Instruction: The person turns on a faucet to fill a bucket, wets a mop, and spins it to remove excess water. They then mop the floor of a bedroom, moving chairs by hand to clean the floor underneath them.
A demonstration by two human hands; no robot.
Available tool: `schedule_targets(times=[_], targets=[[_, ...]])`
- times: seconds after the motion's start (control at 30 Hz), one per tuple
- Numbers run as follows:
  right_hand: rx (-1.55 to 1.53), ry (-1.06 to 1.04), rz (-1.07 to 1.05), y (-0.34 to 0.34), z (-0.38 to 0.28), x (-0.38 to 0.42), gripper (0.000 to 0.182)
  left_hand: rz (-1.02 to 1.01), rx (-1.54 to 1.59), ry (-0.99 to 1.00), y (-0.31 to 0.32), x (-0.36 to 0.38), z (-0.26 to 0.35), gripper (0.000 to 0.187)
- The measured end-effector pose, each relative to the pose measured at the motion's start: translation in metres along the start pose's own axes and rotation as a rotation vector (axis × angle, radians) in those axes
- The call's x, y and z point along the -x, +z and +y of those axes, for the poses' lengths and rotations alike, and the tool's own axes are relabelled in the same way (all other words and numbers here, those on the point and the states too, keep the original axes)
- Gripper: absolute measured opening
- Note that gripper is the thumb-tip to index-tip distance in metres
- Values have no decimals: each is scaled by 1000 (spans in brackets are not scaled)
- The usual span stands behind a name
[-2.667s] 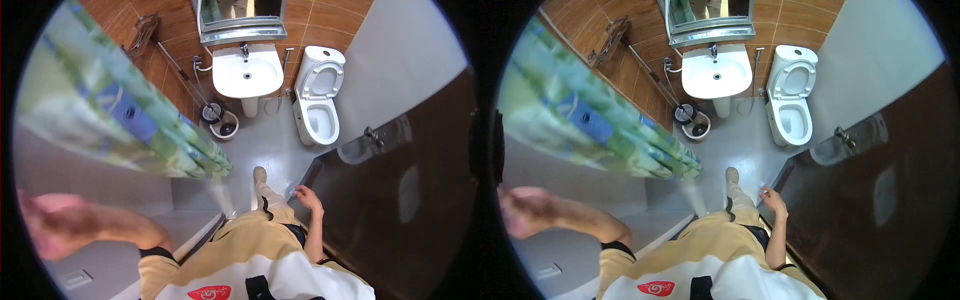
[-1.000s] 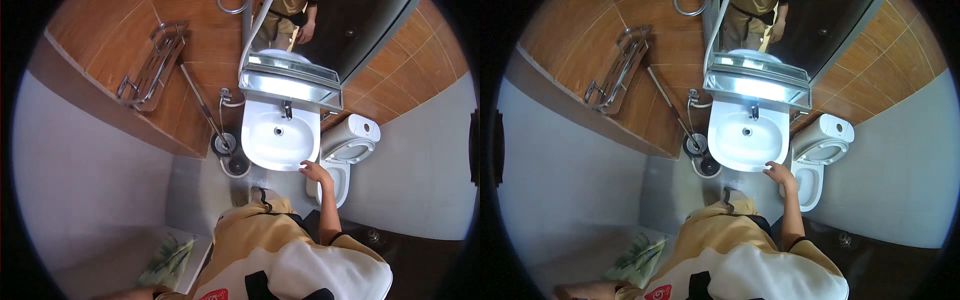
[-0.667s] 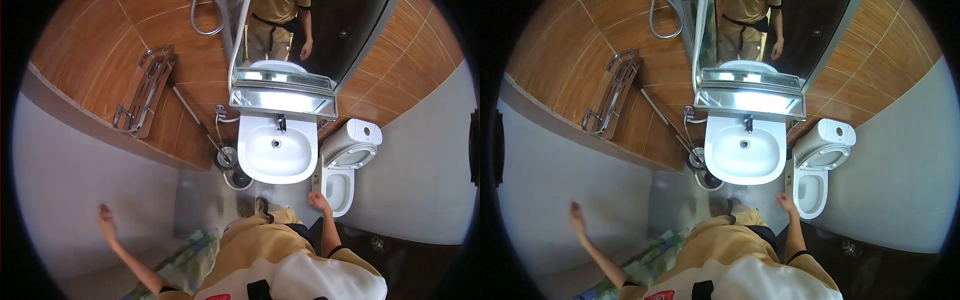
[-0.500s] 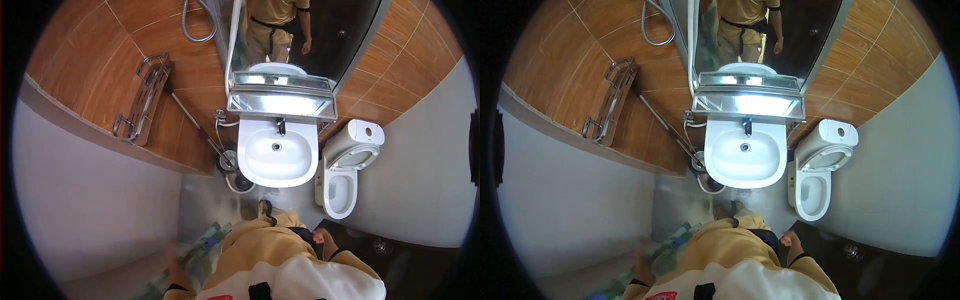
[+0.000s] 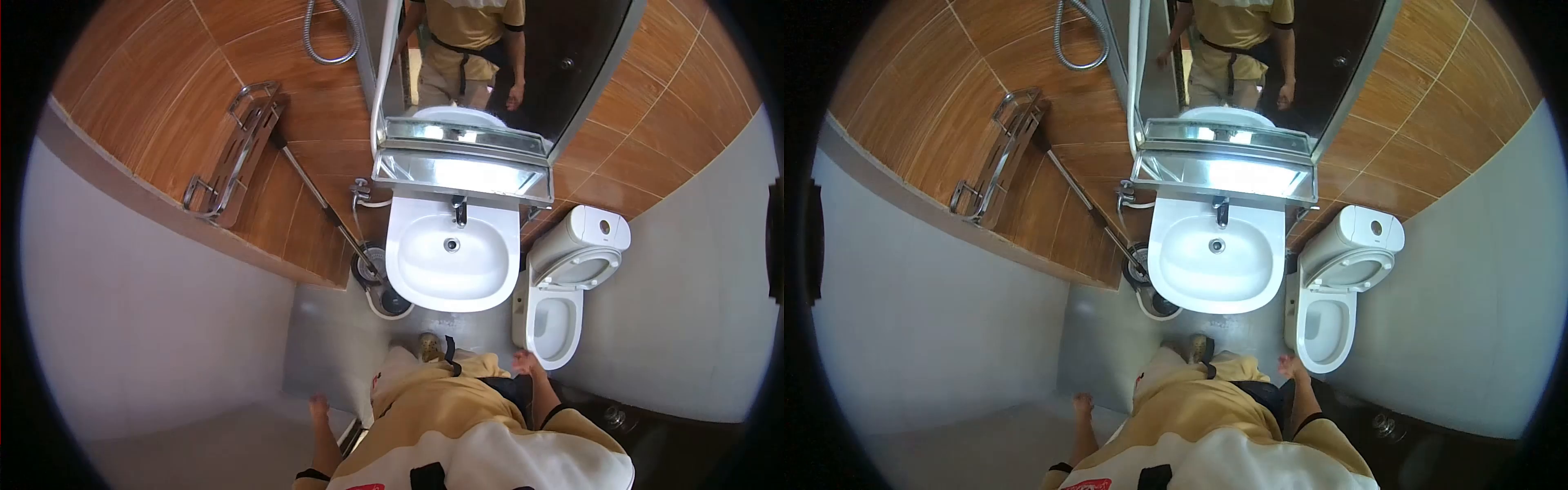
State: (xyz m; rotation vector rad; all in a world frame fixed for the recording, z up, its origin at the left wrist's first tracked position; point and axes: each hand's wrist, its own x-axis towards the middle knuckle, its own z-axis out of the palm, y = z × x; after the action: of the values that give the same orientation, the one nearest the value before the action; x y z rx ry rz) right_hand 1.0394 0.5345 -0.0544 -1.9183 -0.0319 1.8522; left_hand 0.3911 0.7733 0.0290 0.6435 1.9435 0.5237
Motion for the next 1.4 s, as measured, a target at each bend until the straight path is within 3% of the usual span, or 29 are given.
schedule_targets(times=[0.07,0.1,0.17,0.23,0.3,0.37,0.4,0.43,0.47,0.5,0.57,0.6,0.67,0.83,0.9,0.93,1.0,1.13,1.17,1.23,1.4], targets=[[-374,-324,-228,-27,-36,-31,14,-236,115,147,23,5,47,27],[-357,-327,-229,-24,-66,-19,14,-265,216,163,40,14,71,24],[-29,-590,149,10,-125,25,15,-282,336,173,76,38,83,21],[56,-584,160,21,-149,41,15,-371,359,329,104,50,63,21],[148,-581,166,27,-163,52,16,-452,-51,314,125,63,17,14],[219,-498,95,31,-154,57,18,-206,332,239,140,90,-26,13],[239,-436,114,27,-136,47,18,-189,346,234,141,87,-57,13],[257,-375,135,21,-112,31,20,0,293,383,145,75,-90,15],[156,-205,81,12,-87,18,23,191,233,521,145,71,-114,16],[58,-31,30,6,-66,11,26,207,239,506,136,75,-133,16],[414,56,39,18,-45,38,25,8,-942,490,122,83,-144,21],[431,56,36,-6,-1,38,25,14,-932,477,112,111,-126,21],[484,18,79,-12,5,17,25,22,-900,467,114,127,-98,21],[555,-22,205,-4,35,-1,24,-24,-879,454,119,147,-97,21],[793,-498,38,6,-14,40,20,-46,-872,448,120,154,-102,21],[792,-496,39,14,-37,48,20,-49,-865,451,118,158,-95,21],[113,-56,40,27,-71,53,24,-51,-850,464,121,153,-83,21],[179,-197,29,33,-106,49,31,-37,-831,487,114,136,-68,21],[-27,-231,-144,12,-91,18,33,-24,-830,489,104,133,-61,21],[286,-285,-45,17,-100,13,33,-6,-830,489,86,126,-57,21],[330,-89,84,31,-119,46,28,-5,-792,474,75,123,-74,21]])
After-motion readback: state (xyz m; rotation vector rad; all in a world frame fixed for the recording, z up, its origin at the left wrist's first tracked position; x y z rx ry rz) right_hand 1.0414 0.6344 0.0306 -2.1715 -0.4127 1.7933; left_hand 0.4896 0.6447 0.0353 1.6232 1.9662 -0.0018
